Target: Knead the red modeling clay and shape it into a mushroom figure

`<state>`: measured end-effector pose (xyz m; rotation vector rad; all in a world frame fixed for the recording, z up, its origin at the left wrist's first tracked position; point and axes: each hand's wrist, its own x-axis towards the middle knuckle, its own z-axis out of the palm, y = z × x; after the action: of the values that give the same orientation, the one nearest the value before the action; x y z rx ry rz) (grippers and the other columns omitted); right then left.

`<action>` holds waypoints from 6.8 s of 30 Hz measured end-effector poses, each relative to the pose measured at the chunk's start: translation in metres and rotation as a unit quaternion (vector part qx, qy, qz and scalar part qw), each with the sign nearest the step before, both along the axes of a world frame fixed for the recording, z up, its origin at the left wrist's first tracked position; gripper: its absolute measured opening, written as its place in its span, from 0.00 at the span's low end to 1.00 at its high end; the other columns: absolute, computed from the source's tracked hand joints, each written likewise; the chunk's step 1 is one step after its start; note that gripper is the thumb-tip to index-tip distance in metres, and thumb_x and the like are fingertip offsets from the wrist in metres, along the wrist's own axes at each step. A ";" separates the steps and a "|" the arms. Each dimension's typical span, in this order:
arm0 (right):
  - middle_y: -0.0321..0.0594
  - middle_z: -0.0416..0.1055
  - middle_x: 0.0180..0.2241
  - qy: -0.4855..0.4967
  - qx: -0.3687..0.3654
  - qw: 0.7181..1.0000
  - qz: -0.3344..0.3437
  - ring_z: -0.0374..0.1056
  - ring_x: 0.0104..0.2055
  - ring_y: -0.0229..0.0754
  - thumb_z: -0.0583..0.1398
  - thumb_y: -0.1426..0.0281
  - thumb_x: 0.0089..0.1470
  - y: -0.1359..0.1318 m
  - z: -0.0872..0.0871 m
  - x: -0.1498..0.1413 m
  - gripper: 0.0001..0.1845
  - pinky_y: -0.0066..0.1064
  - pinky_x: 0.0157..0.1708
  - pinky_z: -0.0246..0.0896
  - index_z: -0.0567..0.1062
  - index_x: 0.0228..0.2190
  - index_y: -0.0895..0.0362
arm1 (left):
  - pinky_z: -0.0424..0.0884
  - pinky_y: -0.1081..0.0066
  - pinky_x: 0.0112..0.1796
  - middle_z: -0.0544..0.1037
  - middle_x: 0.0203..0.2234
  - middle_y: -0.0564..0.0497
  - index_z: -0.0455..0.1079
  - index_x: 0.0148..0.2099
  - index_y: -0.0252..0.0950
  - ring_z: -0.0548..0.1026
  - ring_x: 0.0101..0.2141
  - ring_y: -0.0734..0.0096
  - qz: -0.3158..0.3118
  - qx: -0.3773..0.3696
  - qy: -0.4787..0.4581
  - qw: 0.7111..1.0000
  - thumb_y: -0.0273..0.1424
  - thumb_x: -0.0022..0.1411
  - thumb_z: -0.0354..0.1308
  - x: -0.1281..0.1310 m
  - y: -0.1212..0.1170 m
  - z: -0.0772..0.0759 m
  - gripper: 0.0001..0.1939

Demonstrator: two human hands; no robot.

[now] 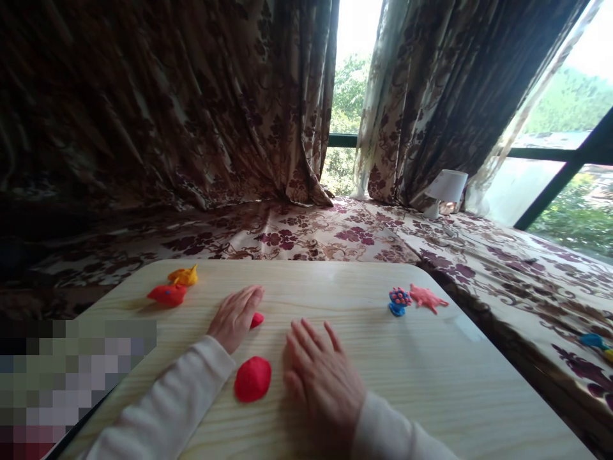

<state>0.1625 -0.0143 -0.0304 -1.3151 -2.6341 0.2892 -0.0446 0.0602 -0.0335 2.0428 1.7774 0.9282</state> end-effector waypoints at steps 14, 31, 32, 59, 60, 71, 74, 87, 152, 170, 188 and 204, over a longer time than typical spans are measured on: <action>0.43 0.75 0.36 0.182 0.010 0.981 -0.061 0.65 0.45 0.50 0.59 0.70 0.52 0.037 0.037 0.015 0.07 0.46 0.47 0.57 0.77 0.32 0.53 | 0.68 0.58 0.45 0.76 0.38 0.46 0.70 0.42 0.33 0.73 0.42 0.64 -0.009 0.106 -0.070 0.992 0.34 0.65 0.44 -0.006 -0.002 0.000 0.15; 0.39 0.74 0.30 0.392 -0.029 0.919 -0.024 0.70 0.31 0.39 0.56 0.77 0.52 0.036 0.020 0.002 0.10 0.31 0.34 0.66 0.75 0.36 0.57 | 0.50 0.49 0.53 0.78 0.29 0.52 0.73 0.34 0.39 0.72 0.40 0.62 -0.136 0.150 0.023 0.979 0.26 0.56 0.53 0.034 -0.026 0.031 0.08; 0.39 0.74 0.30 0.383 -0.025 0.923 -0.027 0.70 0.30 0.39 0.56 0.77 0.52 0.036 0.018 0.001 0.10 0.31 0.33 0.66 0.75 0.36 0.57 | 0.49 0.48 0.53 0.78 0.28 0.52 0.73 0.34 0.39 0.72 0.40 0.62 -0.139 0.149 0.027 0.979 0.26 0.57 0.53 0.033 -0.028 0.029 0.08; 0.45 0.68 0.49 0.436 0.022 0.899 -0.038 0.68 0.47 0.45 0.61 0.72 0.51 0.023 0.030 0.003 0.22 0.36 0.42 0.68 0.67 0.48 0.52 | 0.61 0.55 0.48 0.79 0.31 0.48 0.74 0.40 0.37 0.74 0.36 0.61 -0.152 -0.028 -0.165 0.974 0.35 0.55 0.57 0.042 -0.043 0.047 0.12; 0.46 0.62 0.54 0.396 0.041 0.917 -0.035 0.63 0.53 0.48 0.62 0.72 0.49 0.022 0.031 0.006 0.29 0.39 0.47 0.65 0.62 0.53 0.50 | 0.64 0.58 0.45 0.79 0.31 0.48 0.74 0.41 0.37 0.74 0.36 0.61 -0.162 -0.075 -0.226 0.958 0.36 0.56 0.57 0.042 -0.043 0.049 0.13; 0.45 0.59 0.53 0.278 0.096 0.956 -0.001 0.57 0.55 0.45 0.61 0.77 0.46 0.016 0.038 0.006 0.32 0.35 0.53 0.57 0.61 0.53 0.53 | 0.67 0.69 0.39 0.80 0.27 0.48 0.74 0.40 0.34 0.76 0.32 0.68 -0.277 -0.295 -0.502 0.765 0.34 0.56 0.60 0.045 -0.049 0.050 0.12; 0.44 0.60 0.52 0.281 0.095 0.955 0.005 0.57 0.55 0.45 0.61 0.77 0.46 0.017 0.037 0.005 0.32 0.35 0.53 0.57 0.61 0.53 0.53 | 0.67 0.69 0.41 0.80 0.29 0.48 0.75 0.41 0.34 0.76 0.34 0.68 -0.276 -0.286 -0.497 0.771 0.35 0.58 0.57 0.046 -0.048 0.048 0.12; 0.45 0.66 0.47 0.301 0.110 0.947 0.029 0.61 0.51 0.48 0.63 0.74 0.48 0.016 0.040 0.004 0.27 0.38 0.50 0.60 0.64 0.50 0.53 | 0.67 0.66 0.42 0.80 0.30 0.45 0.76 0.33 0.32 0.75 0.38 0.63 -0.262 -0.301 -0.541 0.740 0.33 0.59 0.56 0.049 -0.050 0.043 0.10; 0.39 0.66 0.41 0.366 0.107 0.924 -0.034 0.63 0.44 0.41 0.62 0.76 0.49 0.016 0.032 0.007 0.20 0.33 0.44 0.61 0.64 0.43 0.53 | 0.66 0.70 0.40 0.78 0.27 0.51 0.73 0.38 0.34 0.72 0.33 0.70 -0.194 -0.237 -0.510 0.804 0.33 0.55 0.59 0.046 -0.046 0.046 0.10; 0.37 0.67 0.35 0.415 0.071 0.906 -0.029 0.64 0.35 0.38 0.59 0.83 0.48 0.017 0.032 0.003 0.17 0.31 0.35 0.64 0.68 0.39 0.54 | 0.70 0.72 0.40 0.82 0.28 0.50 0.76 0.34 0.35 0.76 0.35 0.68 -0.137 -0.202 -0.465 0.851 0.33 0.49 0.64 0.042 -0.045 0.052 0.09; 0.42 0.70 0.33 0.416 -0.059 0.904 -0.074 0.67 0.34 0.40 0.56 0.65 0.56 0.027 0.034 0.010 0.11 0.30 0.34 0.64 0.76 0.36 0.58 | 0.68 0.66 0.45 0.78 0.39 0.49 0.74 0.45 0.43 0.74 0.42 0.60 -0.124 -0.072 -0.107 0.984 0.33 0.53 0.58 0.006 -0.063 0.068 0.16; 0.37 0.69 0.26 0.536 -0.236 0.806 -0.087 0.62 0.27 0.35 0.58 0.57 0.53 0.020 0.040 0.002 0.17 0.27 0.28 0.60 0.73 0.32 0.60 | 0.65 0.61 0.44 0.75 0.36 0.47 0.73 0.38 0.38 0.71 0.41 0.57 -0.139 -0.109 0.022 0.984 0.19 0.38 0.55 0.002 -0.088 0.045 0.21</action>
<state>0.1648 0.0061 0.0097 -0.9950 -1.4923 1.2764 -0.0423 -0.0275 0.0117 2.1085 1.4879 0.5850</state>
